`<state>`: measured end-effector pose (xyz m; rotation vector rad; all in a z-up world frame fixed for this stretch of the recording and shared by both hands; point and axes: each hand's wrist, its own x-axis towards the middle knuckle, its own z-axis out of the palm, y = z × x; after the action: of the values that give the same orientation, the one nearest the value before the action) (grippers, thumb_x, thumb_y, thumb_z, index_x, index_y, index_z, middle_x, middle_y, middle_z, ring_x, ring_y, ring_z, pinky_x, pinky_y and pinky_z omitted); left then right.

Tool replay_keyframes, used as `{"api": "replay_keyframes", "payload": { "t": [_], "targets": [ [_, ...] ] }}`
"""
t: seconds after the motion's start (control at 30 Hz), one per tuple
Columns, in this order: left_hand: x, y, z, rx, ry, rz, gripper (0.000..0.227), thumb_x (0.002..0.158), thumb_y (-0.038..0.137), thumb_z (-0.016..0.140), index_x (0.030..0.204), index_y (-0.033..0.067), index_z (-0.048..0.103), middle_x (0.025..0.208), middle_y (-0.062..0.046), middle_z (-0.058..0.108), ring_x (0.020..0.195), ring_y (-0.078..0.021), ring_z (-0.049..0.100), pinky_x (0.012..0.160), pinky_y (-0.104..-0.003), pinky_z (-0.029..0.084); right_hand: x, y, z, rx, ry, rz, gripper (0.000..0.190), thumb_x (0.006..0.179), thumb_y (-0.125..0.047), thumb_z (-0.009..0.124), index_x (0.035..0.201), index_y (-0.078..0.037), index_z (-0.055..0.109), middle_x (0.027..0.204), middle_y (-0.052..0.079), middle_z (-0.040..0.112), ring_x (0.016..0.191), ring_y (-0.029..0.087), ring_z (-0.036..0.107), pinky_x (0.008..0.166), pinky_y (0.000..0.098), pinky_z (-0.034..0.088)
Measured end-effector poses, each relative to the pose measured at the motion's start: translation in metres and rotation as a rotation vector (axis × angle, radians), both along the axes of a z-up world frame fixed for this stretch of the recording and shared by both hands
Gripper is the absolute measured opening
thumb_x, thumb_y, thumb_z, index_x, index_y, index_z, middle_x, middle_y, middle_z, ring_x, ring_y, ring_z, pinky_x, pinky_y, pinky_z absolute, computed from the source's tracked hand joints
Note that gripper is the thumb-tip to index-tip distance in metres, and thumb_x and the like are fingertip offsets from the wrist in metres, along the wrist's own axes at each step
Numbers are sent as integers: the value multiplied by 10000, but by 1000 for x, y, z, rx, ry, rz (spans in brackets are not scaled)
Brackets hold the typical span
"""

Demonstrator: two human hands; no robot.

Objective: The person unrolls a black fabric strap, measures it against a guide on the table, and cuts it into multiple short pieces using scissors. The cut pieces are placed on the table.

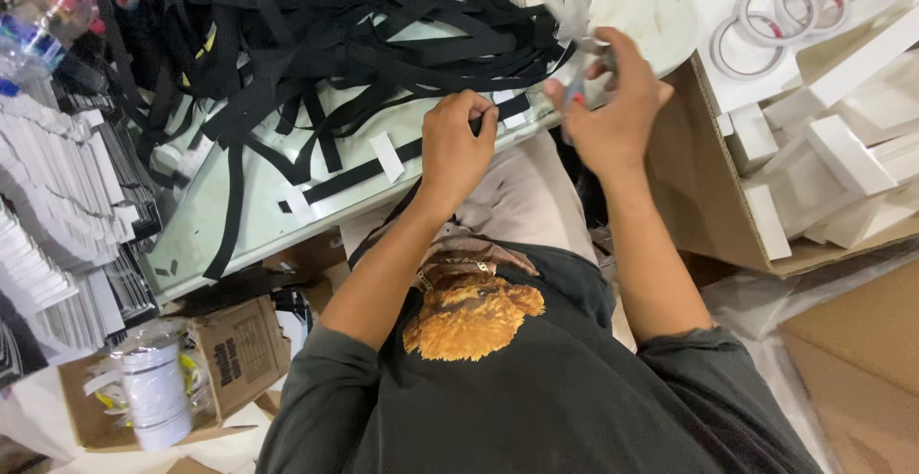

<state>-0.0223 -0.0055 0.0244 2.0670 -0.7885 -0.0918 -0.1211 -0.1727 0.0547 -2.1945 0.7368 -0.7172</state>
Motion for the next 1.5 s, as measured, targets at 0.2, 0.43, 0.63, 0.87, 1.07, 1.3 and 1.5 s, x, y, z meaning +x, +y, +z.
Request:
{"api": "replay_keyframes", "payload": {
  "t": [0.2, 0.43, 0.63, 0.87, 1.07, 1.3, 1.5],
  "targets": [
    [-1, -2, -9, 64, -16, 18, 87, 908, 98, 665, 830, 83, 631, 803, -37, 668, 800, -235, 615, 714, -409, 475, 9, 12, -13, -100, 27, 65, 534, 817, -297, 871, 1280, -222, 615, 939, -54, 622, 923, 194, 560, 807, 376, 251],
    [-1, 7, -2, 78, -10, -42, 98, 936, 146, 668, 970, 62, 705, 884, -73, 723, 856, -266, 673, 772, -411, 506, 15, 7, -22, -186, 59, 115, 557, 798, -342, 831, 1300, -203, 631, 985, -5, 689, 959, 266, 609, 823, 432, 278],
    [-4, 106, 28, 137, 277, 6, 207, 940, 315, 688, 930, 121, 760, 865, 10, 761, 796, -121, 663, 721, -322, 463, 18, 11, -20, -126, 85, 139, 587, 779, -281, 948, 1262, -142, 645, 1075, -11, 703, 906, 192, 673, 802, 399, 249],
    [26, 257, 47, 221, 329, 238, 90, 941, 190, 766, 872, 133, 775, 841, 23, 775, 800, -83, 696, 774, -276, 526, 14, 19, -18, -132, -20, 229, 525, 852, -76, 997, 1249, -27, 656, 1001, 62, 670, 841, 184, 615, 822, 340, 371],
    [30, 280, 27, 342, 340, 416, 158, 949, 200, 682, 1004, 94, 785, 1016, -60, 781, 1018, -224, 709, 902, -370, 543, 11, 14, -34, -168, 26, 186, 590, 746, -17, 873, 1273, -122, 630, 893, 14, 613, 737, 159, 546, 892, 394, 233],
    [40, 271, -16, 407, 131, 498, 126, 828, 198, 587, 803, 94, 654, 807, -143, 679, 777, -376, 653, 630, -526, 423, 13, 49, -28, -232, -251, 331, 621, 870, 64, 946, 1375, 114, 586, 1253, 309, 645, 1088, 423, 669, 901, 472, 578],
    [51, 214, 32, -144, 58, 370, 64, 922, 157, 514, 858, 153, 520, 815, -35, 571, 734, -191, 519, 662, -374, 396, -22, 102, -65, -7, -208, 402, 490, 922, 78, 871, 1342, 96, 620, 1188, 244, 667, 1051, 351, 655, 938, 421, 545]
  ]
}}
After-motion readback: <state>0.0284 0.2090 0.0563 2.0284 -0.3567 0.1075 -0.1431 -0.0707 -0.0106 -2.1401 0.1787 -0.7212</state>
